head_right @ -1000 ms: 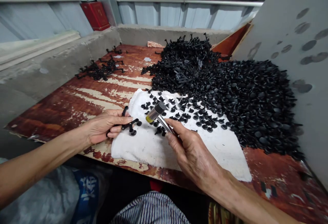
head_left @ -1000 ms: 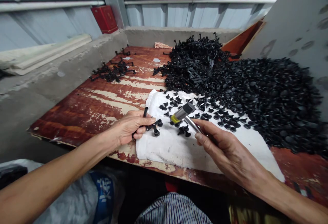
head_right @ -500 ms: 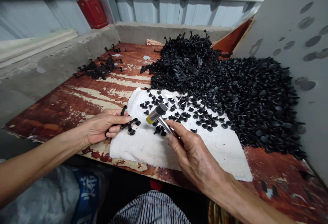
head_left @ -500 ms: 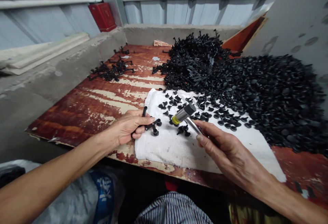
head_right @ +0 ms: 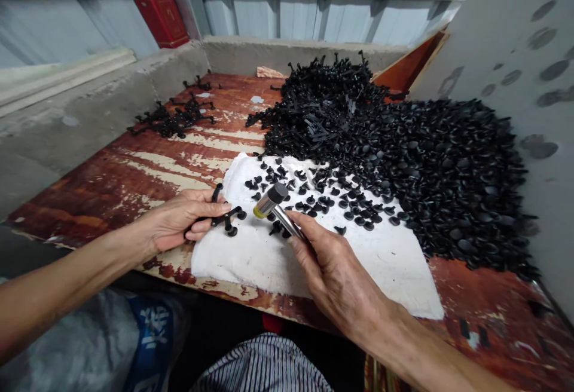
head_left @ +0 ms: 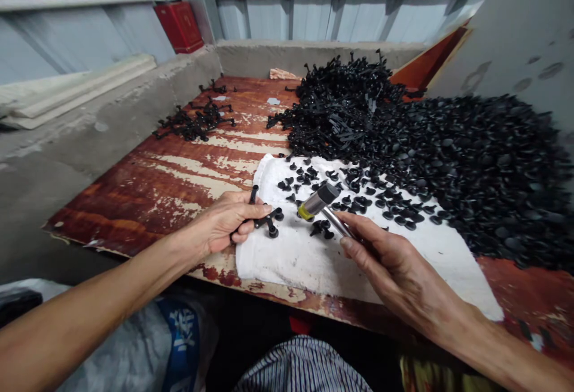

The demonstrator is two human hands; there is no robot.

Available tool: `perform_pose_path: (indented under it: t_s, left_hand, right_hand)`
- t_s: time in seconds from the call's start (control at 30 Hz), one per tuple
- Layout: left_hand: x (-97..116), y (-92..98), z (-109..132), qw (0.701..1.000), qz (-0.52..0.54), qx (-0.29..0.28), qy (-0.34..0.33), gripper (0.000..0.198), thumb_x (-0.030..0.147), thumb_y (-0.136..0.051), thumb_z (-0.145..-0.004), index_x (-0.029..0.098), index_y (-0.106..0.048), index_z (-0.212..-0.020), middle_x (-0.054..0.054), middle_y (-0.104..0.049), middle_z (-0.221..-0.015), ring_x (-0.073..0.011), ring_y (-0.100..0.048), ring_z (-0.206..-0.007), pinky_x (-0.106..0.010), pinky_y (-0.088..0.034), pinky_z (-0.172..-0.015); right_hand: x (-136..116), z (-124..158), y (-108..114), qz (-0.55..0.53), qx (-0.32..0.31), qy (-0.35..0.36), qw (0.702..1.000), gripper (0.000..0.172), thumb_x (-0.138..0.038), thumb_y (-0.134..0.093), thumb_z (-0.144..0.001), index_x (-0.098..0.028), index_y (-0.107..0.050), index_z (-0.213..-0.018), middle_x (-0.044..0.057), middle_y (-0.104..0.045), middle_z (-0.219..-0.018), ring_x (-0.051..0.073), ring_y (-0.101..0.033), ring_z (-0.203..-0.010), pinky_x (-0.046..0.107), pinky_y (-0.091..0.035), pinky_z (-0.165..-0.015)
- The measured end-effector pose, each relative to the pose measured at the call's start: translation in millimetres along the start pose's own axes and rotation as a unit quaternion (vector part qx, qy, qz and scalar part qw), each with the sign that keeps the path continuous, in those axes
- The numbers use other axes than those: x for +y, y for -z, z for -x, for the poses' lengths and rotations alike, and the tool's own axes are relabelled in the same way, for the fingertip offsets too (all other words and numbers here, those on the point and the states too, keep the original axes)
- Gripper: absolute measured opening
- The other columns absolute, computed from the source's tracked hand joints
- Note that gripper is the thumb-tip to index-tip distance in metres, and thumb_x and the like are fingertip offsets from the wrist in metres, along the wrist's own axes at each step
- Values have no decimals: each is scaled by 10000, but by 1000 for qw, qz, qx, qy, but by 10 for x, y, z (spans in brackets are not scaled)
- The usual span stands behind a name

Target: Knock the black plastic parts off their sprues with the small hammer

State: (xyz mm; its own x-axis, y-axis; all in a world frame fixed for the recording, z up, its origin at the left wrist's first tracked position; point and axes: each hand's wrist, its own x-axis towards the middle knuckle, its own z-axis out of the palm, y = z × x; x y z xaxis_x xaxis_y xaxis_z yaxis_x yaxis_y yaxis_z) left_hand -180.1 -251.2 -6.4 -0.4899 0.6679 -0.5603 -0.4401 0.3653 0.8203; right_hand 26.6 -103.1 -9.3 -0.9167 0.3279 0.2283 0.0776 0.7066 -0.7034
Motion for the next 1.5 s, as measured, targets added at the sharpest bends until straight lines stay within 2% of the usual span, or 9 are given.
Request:
perform_pose_path:
  t_s: [0.13,0.27,0.5,0.73,1.07,1.5]
  left_hand:
    - [62,-63,35,999,-27,19,0,175,87,-733,-692,151,-573,-660,91,-400,-444,-3,-259,-300,-134,-155,-283]
    - [103,-110,59,998,-42,55,12,189,71,-688,-730,159,-550,-634,86,-398,-430,-5,-258,-291,-135,-133,-286]
    - [62,-83,40,999,-3,44,20,186,59,-671,-743,155,-551,-638,81,-409,-447,-3,-269,-291,-155,-129,-303]
    - [75,-100,56,999,-4,46,26,157,64,-666,-754,147,-564,-668,84,-409,-432,2,-263,-289,-145,-133,-304]
    - [85,-113,79,998,4,52,24,180,43,-626,-789,139,-546,-659,87,-424,-445,6,-269,-277,-123,-156,-280]
    - [96,-127,53,997,-18,64,24,198,14,-581,-812,140,-546,-663,89,-406,-434,0,-271,-275,-114,-164,-266]
  right_hand:
    - [-32,-56,-43,52,-2,65,996,427,-126,-433,-904,-148,-533,-1319,133,-717,-1164,226,-700,-1016,374,-572,-885]
    - [-46,-114,-89,62,14,107,992,499,-80,-423,-883,-163,-491,-1371,141,-686,-1245,225,-683,-1085,388,-565,-920]
    - [4,-130,-115,45,35,113,992,444,-73,-437,-900,-94,-530,-1334,167,-670,-1276,213,-660,-1141,367,-525,-991]
    - [0,-122,-96,43,37,110,992,446,-69,-436,-900,-105,-531,-1334,159,-680,-1260,208,-670,-1122,375,-531,-983]
    - [31,-138,-135,51,58,137,988,432,-60,-439,-894,-45,-550,-1312,197,-676,-1253,209,-668,-1129,361,-530,-976]
    - [-50,-180,-105,69,41,159,984,460,-20,-414,-875,13,-527,-1320,238,-677,-1229,226,-685,-1095,338,-561,-927]
